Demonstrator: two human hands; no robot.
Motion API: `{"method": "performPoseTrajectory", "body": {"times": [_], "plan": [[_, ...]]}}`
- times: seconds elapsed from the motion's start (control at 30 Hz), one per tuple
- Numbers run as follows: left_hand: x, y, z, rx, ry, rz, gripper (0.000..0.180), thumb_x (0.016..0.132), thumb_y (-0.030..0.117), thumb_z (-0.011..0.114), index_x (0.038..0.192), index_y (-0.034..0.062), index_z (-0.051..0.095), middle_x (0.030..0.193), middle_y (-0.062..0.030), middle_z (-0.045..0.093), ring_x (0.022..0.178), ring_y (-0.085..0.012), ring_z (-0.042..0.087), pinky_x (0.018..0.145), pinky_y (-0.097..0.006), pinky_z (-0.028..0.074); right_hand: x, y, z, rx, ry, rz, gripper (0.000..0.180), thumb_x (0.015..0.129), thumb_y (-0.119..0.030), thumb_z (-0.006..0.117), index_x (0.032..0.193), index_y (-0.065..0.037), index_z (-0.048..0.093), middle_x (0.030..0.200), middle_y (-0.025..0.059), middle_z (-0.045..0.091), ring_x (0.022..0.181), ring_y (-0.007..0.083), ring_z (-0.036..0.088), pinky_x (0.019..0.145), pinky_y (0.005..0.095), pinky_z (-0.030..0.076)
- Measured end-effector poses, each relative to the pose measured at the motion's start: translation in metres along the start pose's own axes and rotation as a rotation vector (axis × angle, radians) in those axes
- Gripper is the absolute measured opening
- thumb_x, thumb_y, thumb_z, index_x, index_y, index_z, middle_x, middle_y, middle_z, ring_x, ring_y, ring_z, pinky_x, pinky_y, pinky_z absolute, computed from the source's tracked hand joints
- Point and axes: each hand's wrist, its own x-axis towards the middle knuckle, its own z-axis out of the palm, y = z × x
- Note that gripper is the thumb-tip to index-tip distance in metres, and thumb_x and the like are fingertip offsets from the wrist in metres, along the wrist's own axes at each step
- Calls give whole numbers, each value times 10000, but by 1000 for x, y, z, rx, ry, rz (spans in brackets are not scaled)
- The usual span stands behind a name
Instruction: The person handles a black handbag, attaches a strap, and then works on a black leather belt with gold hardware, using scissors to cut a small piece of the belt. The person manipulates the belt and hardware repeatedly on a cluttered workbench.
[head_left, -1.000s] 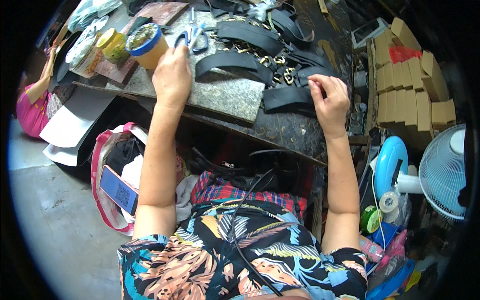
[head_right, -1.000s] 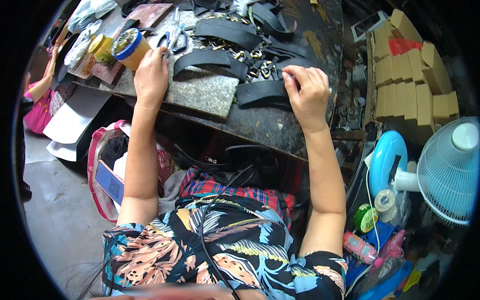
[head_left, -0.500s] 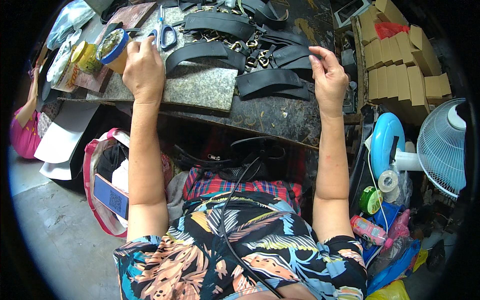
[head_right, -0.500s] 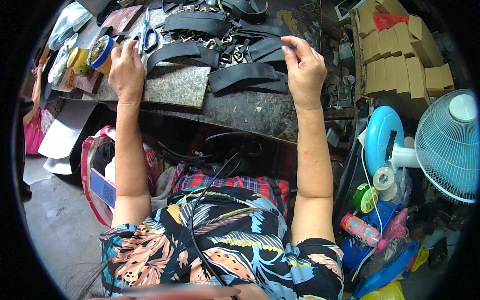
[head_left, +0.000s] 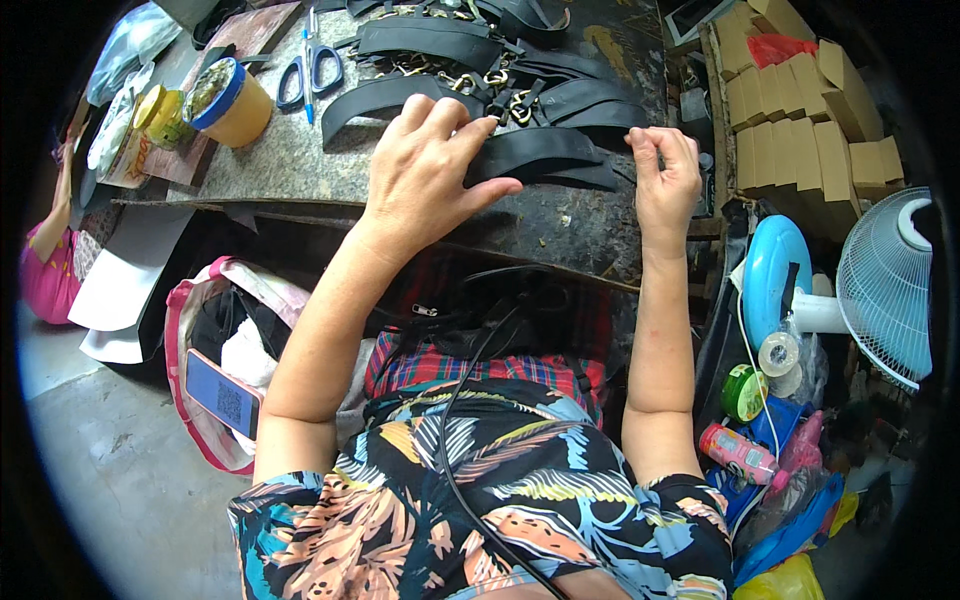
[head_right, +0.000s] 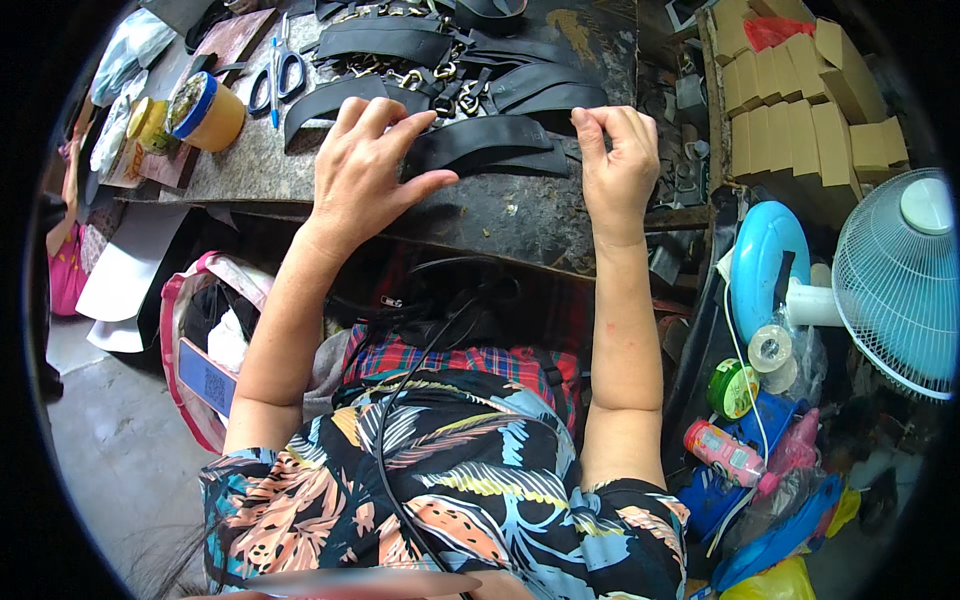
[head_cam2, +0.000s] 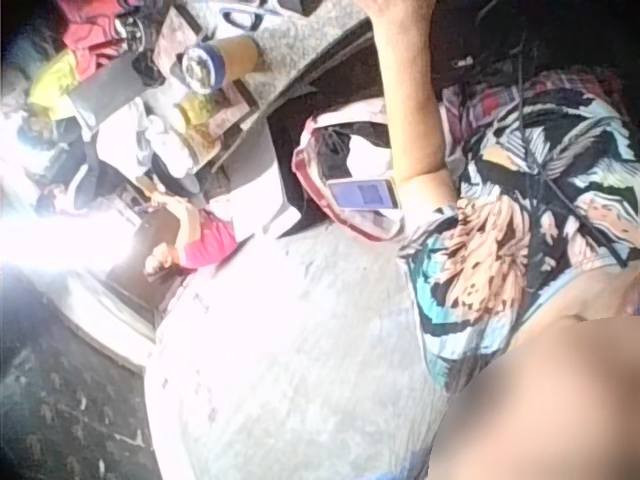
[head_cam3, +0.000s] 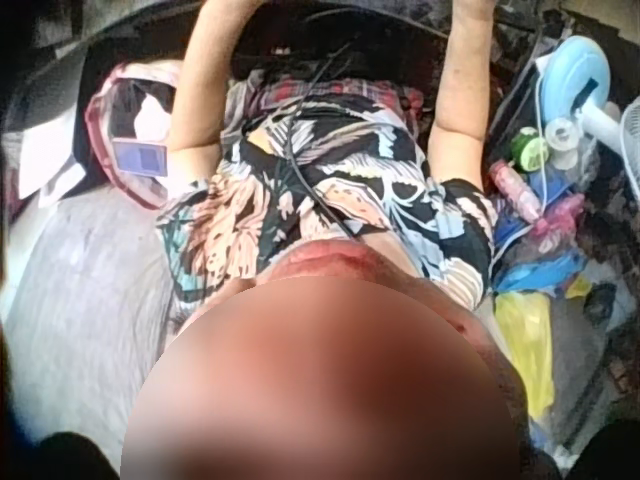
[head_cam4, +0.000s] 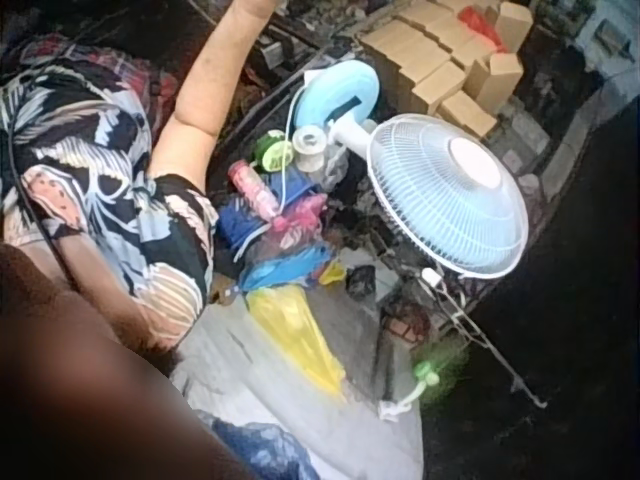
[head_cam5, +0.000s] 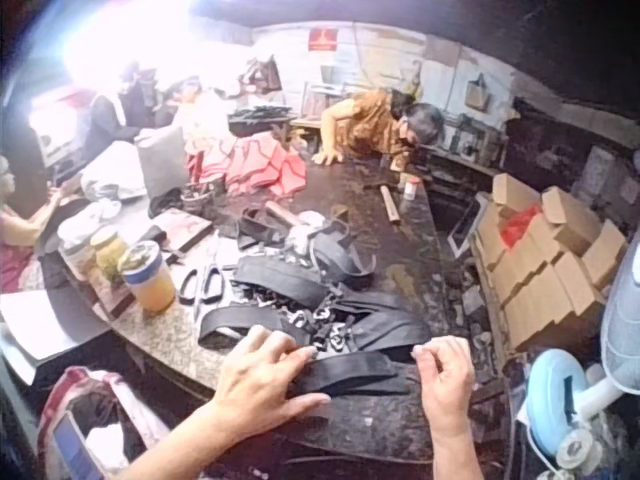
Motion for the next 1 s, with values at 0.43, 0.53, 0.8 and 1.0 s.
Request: {"method": "performPoseTrajectory", "body": {"times": [0.43,0.53,0.8,1.0], "plan": [[-4,-8,4,-218,-94,62,424,673,334,860,1019,112,756,957,-45,626,955,-258,563,876,-383,480,0,3,2,-30,-67,-20,113,889,-169,742,976,-100,766,937,40,705,957,248,609,869,367,495],[-5,-8,2,-221,-128,107,438,671,340,859,1034,120,754,949,-35,631,966,-248,564,892,-383,462,0,5,2,-23,-33,-18,102,894,-146,734,980,-95,754,944,43,711,964,247,613,866,367,498],[-4,-12,2,-219,-184,131,487,646,345,874,1074,152,747,919,-23,607,943,-253,556,879,-393,455,-2,6,2,8,16,-1,94,901,-125,723,987,-90,738,932,41,717,941,248,626,858,369,505],[-4,-13,2,-221,-212,156,508,648,372,866,1092,162,739,914,-22,603,957,-252,548,886,-397,444,-1,4,0,-15,-19,-3,75,877,-128,743,943,-92,747,912,42,715,934,248,627,853,365,506]]}}
